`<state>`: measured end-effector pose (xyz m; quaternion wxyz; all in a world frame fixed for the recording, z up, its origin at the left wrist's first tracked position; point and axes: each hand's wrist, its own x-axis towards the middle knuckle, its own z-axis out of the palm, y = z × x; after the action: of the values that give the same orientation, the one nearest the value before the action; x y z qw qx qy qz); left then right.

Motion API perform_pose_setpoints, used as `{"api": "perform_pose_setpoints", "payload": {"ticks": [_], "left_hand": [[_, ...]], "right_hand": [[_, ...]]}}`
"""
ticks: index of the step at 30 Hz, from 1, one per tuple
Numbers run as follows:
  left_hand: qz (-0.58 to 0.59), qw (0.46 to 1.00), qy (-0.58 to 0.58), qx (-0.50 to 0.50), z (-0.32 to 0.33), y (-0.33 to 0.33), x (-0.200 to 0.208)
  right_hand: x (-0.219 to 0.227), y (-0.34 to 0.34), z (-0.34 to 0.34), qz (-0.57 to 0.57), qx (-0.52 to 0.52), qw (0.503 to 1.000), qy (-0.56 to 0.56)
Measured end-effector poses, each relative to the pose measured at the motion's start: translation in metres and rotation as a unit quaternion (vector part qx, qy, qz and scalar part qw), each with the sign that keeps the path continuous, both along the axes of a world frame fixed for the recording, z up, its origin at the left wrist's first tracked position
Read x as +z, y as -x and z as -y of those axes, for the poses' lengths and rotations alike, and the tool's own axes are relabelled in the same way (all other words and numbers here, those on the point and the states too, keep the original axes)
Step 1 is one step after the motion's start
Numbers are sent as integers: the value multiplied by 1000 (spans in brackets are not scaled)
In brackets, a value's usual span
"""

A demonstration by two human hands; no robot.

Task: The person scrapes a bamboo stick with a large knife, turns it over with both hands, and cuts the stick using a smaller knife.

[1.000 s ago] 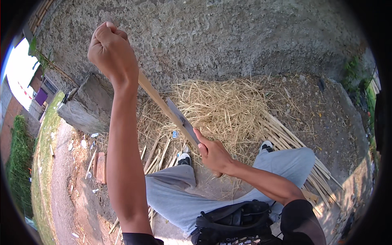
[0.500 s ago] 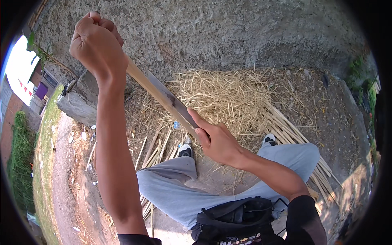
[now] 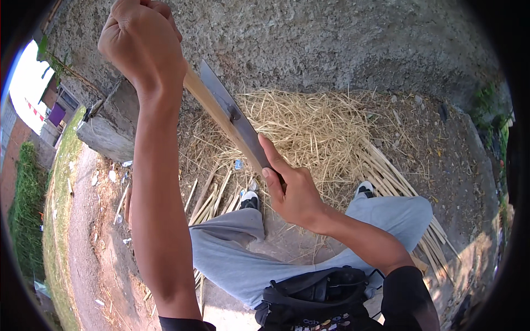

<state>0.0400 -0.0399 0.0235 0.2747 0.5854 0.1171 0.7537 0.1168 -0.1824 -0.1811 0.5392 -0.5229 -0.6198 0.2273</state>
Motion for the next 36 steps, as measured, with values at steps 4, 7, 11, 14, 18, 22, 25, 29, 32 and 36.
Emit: {"api": "perform_pose_setpoints", "payload": {"ticks": [4,7,11,14,18,22,25,29,32,36], "left_hand": [[11,1000,9,-9,-6,3,-2],[16,1000,20,-14,-14,3,-6],[-6,1000,0,11,6,-8,-2],[16,1000,19,-4,19,-26,4],[12,1000,9,10,-4,-18,2],[5,999,37,-8,-4,-14,-5],[8,999,23,-21,8,-25,4],[-7,1000,-2,26,-11,-22,-2],[0,998,37,52,-16,-1,-9],[7,998,52,25,-11,-3,-5]], "right_hand": [[-93,-6,4,30,-7,988,152],[-71,-13,-4,53,-3,988,146],[6,-6,8,-8,-4,1000,18],[-78,-11,4,68,-36,994,74],[-103,-23,6,91,17,979,184],[-37,-24,5,47,4,994,95],[-52,-14,7,18,-22,999,34],[-163,-20,17,54,-23,994,95],[-117,-18,13,77,18,989,128],[-34,-22,-4,46,32,993,105]]}}
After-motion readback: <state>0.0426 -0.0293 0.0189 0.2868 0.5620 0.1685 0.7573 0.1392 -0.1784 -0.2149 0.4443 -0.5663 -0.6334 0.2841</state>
